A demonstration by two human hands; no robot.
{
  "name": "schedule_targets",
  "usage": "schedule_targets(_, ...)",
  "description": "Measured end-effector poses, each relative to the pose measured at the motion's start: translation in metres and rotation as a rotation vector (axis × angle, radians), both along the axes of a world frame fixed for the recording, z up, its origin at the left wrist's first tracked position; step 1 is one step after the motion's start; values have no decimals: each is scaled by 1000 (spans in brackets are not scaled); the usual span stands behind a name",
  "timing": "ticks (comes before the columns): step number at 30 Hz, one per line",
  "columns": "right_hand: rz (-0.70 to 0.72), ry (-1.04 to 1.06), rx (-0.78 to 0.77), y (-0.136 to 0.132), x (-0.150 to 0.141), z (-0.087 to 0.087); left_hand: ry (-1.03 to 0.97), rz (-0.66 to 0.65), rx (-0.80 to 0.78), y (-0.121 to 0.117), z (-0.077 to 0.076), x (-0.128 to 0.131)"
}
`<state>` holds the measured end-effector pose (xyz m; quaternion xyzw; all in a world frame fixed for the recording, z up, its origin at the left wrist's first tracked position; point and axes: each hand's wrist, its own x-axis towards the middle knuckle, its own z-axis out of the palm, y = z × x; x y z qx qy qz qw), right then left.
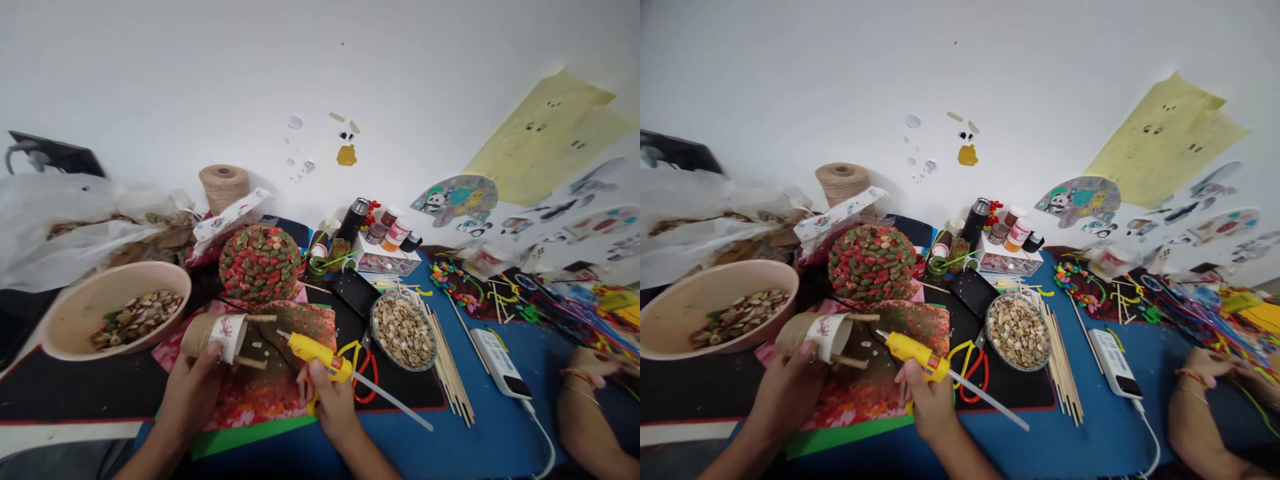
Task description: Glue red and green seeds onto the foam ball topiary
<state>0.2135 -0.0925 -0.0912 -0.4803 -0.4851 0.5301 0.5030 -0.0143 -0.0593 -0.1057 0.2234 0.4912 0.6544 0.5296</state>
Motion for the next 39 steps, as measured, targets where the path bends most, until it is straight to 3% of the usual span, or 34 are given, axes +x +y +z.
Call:
schedule_targets(5, -28, -8, 1, 3, -2, 7, -161, -33, -17, 5, 10, 1)
schedule_targets(10, -25, -34, -14, 3, -5, 11, -197, -13, -42, 6, 15, 2)
schedule_targets(22, -45, -56, -65, 6, -10, 10, -216, 3, -59, 6, 11, 1)
schedule_targets(39, -21, -84, 1, 6, -5, 6, -204, 15, -66, 6, 9, 2)
